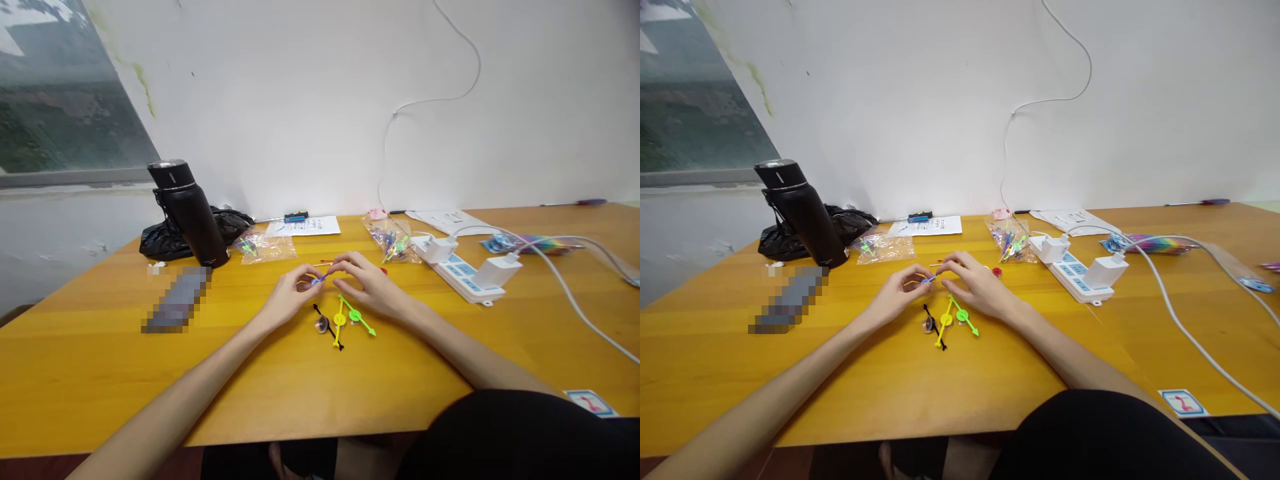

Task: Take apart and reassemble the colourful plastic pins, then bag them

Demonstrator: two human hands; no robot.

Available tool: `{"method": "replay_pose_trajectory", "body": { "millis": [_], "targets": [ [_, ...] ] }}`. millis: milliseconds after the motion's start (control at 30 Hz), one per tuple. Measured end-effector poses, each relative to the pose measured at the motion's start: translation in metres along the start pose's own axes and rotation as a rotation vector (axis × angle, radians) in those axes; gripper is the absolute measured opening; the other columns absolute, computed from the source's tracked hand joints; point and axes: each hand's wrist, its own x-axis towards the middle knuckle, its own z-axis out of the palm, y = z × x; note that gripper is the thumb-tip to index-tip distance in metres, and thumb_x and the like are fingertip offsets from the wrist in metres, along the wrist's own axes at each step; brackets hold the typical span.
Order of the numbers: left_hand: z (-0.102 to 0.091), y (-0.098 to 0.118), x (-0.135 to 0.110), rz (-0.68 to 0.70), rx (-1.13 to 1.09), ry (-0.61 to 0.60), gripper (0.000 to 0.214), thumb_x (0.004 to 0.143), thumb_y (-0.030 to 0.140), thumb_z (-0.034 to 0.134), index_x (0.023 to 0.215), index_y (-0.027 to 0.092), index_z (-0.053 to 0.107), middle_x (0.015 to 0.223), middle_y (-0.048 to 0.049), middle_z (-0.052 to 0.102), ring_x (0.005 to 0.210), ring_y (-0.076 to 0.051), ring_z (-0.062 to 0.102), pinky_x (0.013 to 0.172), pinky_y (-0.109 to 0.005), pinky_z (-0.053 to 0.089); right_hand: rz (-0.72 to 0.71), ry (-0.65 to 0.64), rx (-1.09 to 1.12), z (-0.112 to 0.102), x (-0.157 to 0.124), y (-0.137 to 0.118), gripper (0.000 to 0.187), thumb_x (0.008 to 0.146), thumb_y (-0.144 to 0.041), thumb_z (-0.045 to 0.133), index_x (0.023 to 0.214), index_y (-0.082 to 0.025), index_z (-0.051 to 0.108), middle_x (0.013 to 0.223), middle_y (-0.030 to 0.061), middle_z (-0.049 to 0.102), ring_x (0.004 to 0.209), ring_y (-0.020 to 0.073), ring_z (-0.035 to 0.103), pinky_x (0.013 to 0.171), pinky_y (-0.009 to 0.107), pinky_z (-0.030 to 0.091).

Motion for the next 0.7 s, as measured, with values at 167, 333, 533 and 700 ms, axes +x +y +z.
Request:
{"method": "replay_pose_trajectory", "body": {
  "millis": [167,333,533,700],
  "targets": [
    [0.001,-0.003,0.002,0.028,-0.077,0.076,0.025,0.087,0.036,0.073,0.102,0.018,0.064,0.11,-0.0089,0.073,0.103,-0.02,0.069,0.1,-0.038,0.051,0.166,-0.013,0.291,0.006,-0.001,0.005,0.013,0.1,-0.032,0.06,0.101,-0.02,0.065,0.097,0.0048,0.068,0.088,0.0184,0.063,0.083,0.034,0.052],
    [0.001,-0.004,0.007,-0.043,-0.3,0.075,0.033,0.08,0.032,0.08,0.102,0.018,0.059,0.108,-0.0089,0.074,0.104,-0.021,0.069,0.102,-0.041,0.05,0.306,-0.076,0.637,0.01,-0.001,0.003,0.029,0.094,-0.038,0.069,0.116,-0.02,0.062,0.094,0.0027,0.072,0.087,0.0174,0.069,0.085,0.033,0.053],
    [0.002,-0.001,0.006,-0.012,-0.308,0.023,0.029,0.081,0.037,0.08,0.097,0.017,0.066,0.1,-0.0066,0.073,0.097,-0.019,0.068,0.098,-0.038,0.05,0.384,-0.148,0.896,0.011,-0.001,-0.004,0.056,0.092,-0.036,0.073,0.142,-0.023,0.051,0.094,0.0021,0.076,0.091,0.0171,0.071,0.092,0.036,0.053],
    [0.003,0.005,0.003,-0.014,-0.318,-0.008,0.034,0.078,0.037,0.084,0.098,0.017,0.066,0.097,-0.0056,0.072,0.094,-0.018,0.068,0.094,-0.036,0.051,0.448,-0.217,1.012,0.012,-0.001,0.002,0.06,0.094,-0.039,0.07,0.148,-0.023,0.049,0.099,0.0055,0.079,0.095,0.0183,0.073,0.098,0.041,0.053]
  ]
}}
